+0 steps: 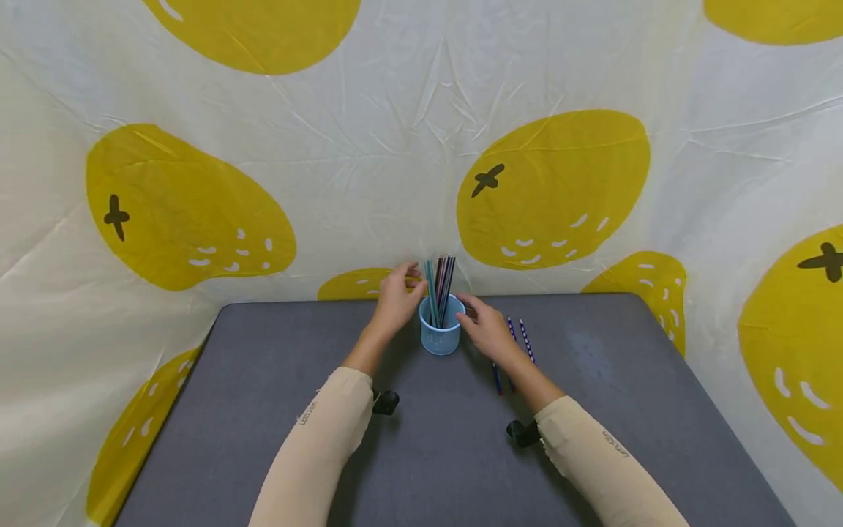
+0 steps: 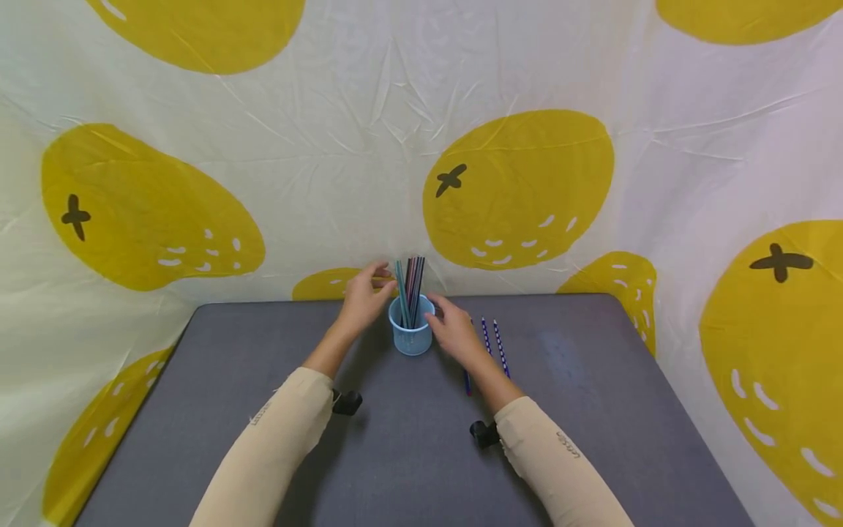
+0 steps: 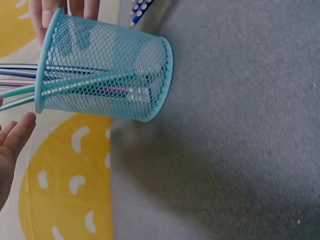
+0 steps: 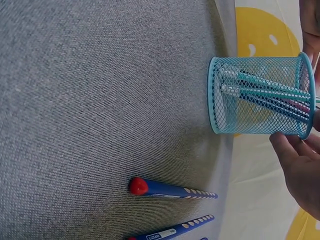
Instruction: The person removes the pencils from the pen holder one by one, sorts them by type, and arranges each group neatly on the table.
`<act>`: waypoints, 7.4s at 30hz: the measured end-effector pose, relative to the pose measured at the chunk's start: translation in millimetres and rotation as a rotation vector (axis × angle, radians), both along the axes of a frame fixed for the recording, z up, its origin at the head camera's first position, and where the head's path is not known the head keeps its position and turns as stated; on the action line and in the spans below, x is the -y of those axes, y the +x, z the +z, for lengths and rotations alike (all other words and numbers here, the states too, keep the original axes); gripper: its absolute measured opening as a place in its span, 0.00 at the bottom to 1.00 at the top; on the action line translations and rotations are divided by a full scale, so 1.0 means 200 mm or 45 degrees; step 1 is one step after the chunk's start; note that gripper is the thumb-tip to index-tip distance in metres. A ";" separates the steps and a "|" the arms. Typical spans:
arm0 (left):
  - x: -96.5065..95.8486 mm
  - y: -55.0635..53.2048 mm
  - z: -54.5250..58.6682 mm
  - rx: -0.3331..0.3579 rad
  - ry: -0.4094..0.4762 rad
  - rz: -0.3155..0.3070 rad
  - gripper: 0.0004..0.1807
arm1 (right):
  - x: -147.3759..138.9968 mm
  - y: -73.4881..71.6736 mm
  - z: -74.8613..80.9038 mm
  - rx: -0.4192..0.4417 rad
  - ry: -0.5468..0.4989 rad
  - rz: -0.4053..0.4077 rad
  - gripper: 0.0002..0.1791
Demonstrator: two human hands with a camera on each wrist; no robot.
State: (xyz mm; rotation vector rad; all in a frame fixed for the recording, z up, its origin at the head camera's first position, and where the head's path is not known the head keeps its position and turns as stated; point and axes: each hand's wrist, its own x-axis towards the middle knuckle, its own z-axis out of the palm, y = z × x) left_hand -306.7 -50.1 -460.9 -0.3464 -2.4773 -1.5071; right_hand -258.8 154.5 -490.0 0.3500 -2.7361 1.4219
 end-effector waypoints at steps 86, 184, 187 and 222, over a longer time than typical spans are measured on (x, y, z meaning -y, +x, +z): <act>0.29 0.10 0.33 -0.065 0.438 0.027 0.21 | 0.02 0.01 0.04 0.064 0.065 -0.044 0.26; 0.24 0.13 -0.35 0.473 -0.192 0.162 0.14 | 0.03 0.03 0.06 0.101 0.079 -0.042 0.26; 0.25 0.13 -0.34 0.472 -0.186 0.148 0.14 | 0.03 0.03 0.06 0.096 0.079 -0.044 0.26; 0.06 0.00 0.10 0.120 0.151 -0.048 0.20 | 0.04 0.03 0.07 0.080 0.096 -0.049 0.25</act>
